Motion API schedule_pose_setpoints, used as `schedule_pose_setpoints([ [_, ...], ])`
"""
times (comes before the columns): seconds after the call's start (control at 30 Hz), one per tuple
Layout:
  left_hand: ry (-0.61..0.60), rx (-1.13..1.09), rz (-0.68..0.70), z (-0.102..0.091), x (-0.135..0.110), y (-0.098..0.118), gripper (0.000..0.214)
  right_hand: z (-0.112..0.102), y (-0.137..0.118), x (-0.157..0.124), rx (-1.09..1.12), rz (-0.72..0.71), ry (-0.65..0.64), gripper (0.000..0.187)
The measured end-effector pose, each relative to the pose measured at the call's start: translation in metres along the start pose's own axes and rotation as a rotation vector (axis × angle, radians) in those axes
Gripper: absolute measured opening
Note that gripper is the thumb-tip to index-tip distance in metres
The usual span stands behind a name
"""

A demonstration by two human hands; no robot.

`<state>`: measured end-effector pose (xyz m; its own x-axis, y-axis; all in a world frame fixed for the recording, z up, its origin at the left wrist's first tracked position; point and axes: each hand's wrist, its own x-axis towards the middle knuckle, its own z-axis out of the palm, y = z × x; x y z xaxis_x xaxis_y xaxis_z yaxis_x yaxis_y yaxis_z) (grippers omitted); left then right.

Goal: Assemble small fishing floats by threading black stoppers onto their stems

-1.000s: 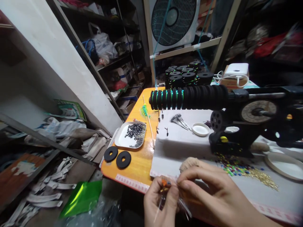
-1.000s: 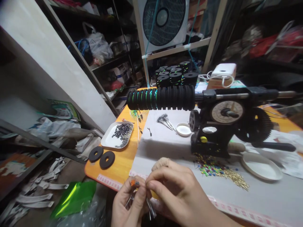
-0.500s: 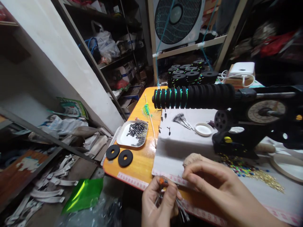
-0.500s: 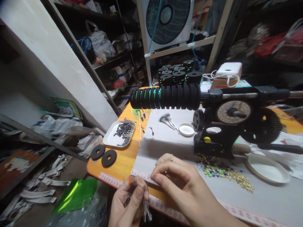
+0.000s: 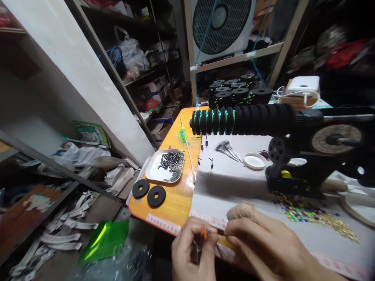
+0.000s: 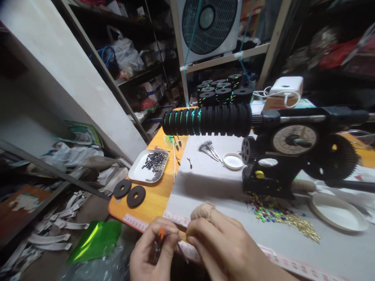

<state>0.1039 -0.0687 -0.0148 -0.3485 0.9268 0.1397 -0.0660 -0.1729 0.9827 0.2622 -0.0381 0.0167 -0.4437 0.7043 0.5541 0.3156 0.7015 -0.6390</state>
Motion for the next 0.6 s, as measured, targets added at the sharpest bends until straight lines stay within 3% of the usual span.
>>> schedule_pose_setpoints([
  [0.1,0.196,0.246,0.360,-0.018,0.009,0.002,0.016,-0.001,0.002,-0.003,-0.082,-0.016,0.034,0.023],
  [0.17,0.268,0.372,0.433,-0.037,0.022,0.003,0.013,-0.003,0.006,-0.004,-0.113,-0.012,0.055,0.024],
  [0.23,0.159,0.534,0.390,-0.055,0.040,0.005,0.010,-0.003,0.010,-0.006,-0.130,0.013,0.056,0.023],
  [0.3,-0.103,0.691,0.303,-0.068,0.056,0.008,0.009,-0.002,0.013,-0.006,-0.120,0.033,0.037,0.021],
  [0.37,-0.276,0.791,0.243,-0.073,0.071,0.014,0.030,0.000,0.014,-0.005,-0.100,0.038,0.016,0.019],
  [0.47,-0.285,0.813,0.231,-0.071,0.090,0.032,0.050,0.002,0.016,-0.004,-0.101,0.050,0.003,0.015],
  [0.6,-0.254,0.872,0.353,-0.056,0.132,0.049,0.026,0.006,0.019,-0.005,-0.087,0.048,0.028,0.013],
])
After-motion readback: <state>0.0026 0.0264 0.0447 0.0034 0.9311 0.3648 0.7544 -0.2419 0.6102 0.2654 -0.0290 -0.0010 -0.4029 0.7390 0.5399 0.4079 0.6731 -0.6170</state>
